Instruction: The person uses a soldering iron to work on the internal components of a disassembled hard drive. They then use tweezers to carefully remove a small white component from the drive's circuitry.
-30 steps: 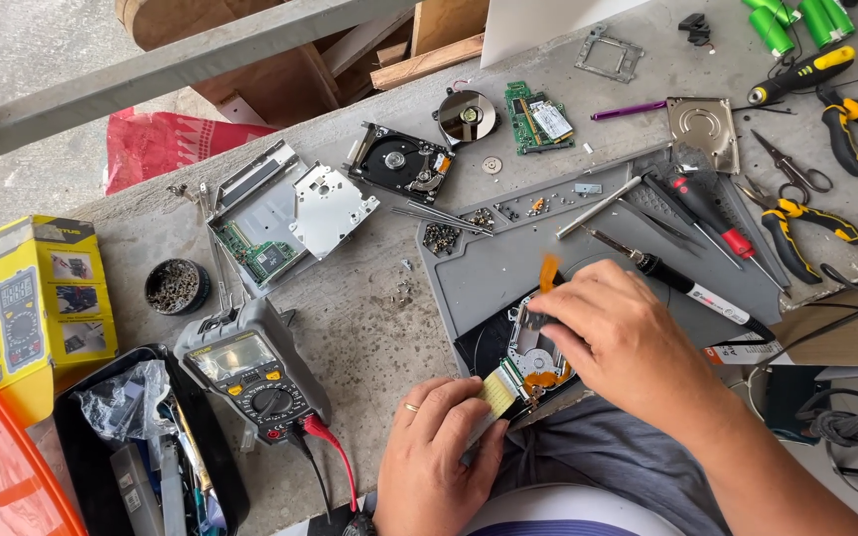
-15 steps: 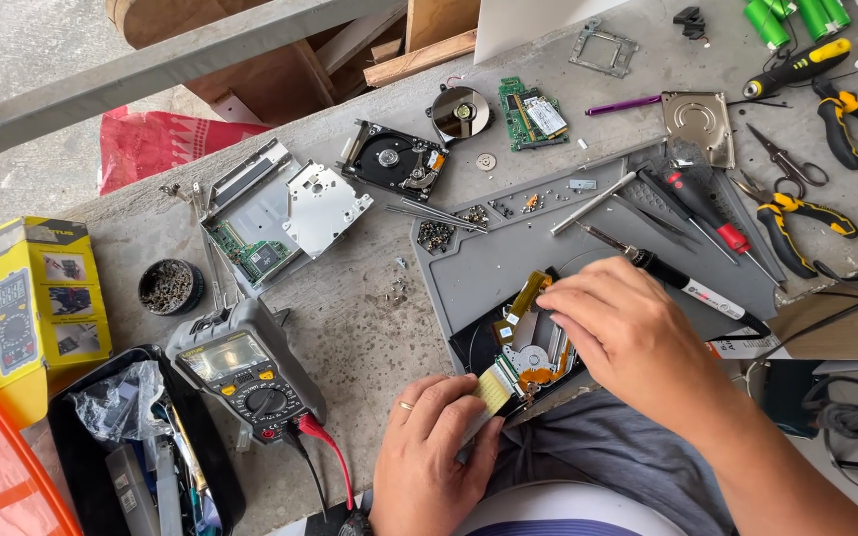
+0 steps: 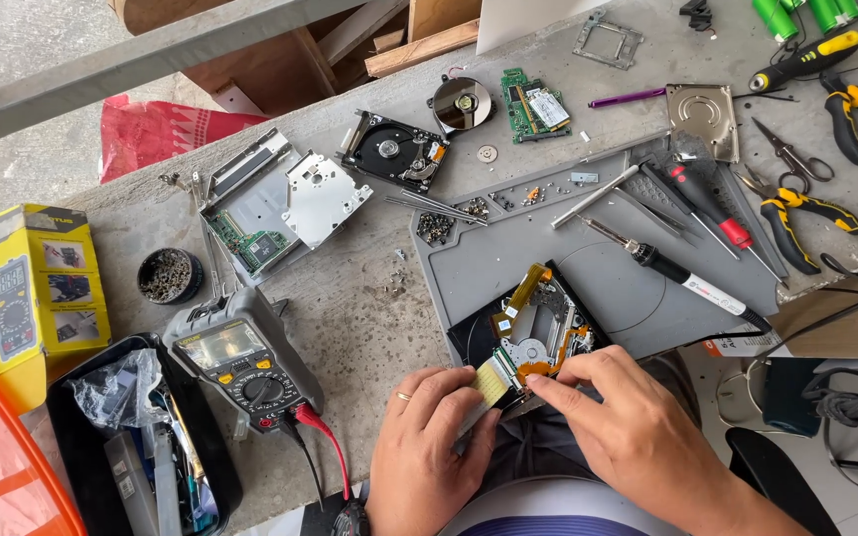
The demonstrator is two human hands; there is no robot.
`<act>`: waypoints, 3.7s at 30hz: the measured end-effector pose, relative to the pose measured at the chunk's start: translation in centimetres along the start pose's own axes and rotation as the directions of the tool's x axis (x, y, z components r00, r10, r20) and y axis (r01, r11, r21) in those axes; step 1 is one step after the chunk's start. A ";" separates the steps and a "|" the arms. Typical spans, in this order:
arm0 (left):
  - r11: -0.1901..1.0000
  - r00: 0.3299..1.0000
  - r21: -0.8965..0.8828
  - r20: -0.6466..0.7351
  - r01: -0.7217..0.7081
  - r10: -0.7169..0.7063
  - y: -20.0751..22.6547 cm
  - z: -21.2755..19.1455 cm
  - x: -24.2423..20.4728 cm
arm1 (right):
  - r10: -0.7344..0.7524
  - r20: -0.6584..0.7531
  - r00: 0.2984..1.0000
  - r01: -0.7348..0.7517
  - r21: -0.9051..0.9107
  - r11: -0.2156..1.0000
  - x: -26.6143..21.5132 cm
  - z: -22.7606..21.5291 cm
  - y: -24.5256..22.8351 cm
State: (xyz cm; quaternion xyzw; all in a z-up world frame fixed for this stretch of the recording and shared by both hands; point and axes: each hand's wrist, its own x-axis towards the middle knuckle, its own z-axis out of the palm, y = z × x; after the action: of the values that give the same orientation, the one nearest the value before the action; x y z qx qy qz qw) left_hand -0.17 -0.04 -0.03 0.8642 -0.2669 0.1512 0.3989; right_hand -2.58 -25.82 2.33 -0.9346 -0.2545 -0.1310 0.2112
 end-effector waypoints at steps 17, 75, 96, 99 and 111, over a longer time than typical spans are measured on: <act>0.985 1.000 -0.171 0.011 0.007 -0.006 0.0 -1.2 -0.2 | 0.390 0.218 0.895 -0.229 -0.526 0.819 4.1 4.5 -3.5; 0.994 1.000 -0.107 0.018 0.020 -0.018 0.1 -0.9 -0.1 | 0.129 -0.222 0.966 -0.124 0.037 0.992 0.1 -1.4 1.7; 0.992 0.966 0.027 -0.233 0.122 -0.113 -3.7 5.5 -3.2 | 0.593 -0.280 0.755 -0.626 -0.037 0.779 2.4 -6.0 16.6; 0.992 0.964 0.034 -0.242 0.120 -0.108 -4.0 5.8 -3.2 | 0.769 -0.096 0.632 -0.763 -0.255 0.594 2.9 -4.5 16.9; 0.994 0.988 0.047 -0.124 0.101 -0.095 -1.2 2.8 -1.1 | 0.555 -0.127 0.822 -0.559 -0.366 0.744 2.3 -4.9 19.2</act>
State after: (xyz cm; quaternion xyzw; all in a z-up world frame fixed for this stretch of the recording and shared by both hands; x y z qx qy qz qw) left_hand -0.24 -1.17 -3.08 0.8757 -0.1951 0.1906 0.3984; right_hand 8.86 -42.11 1.11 -0.9897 0.0679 -0.1140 0.0530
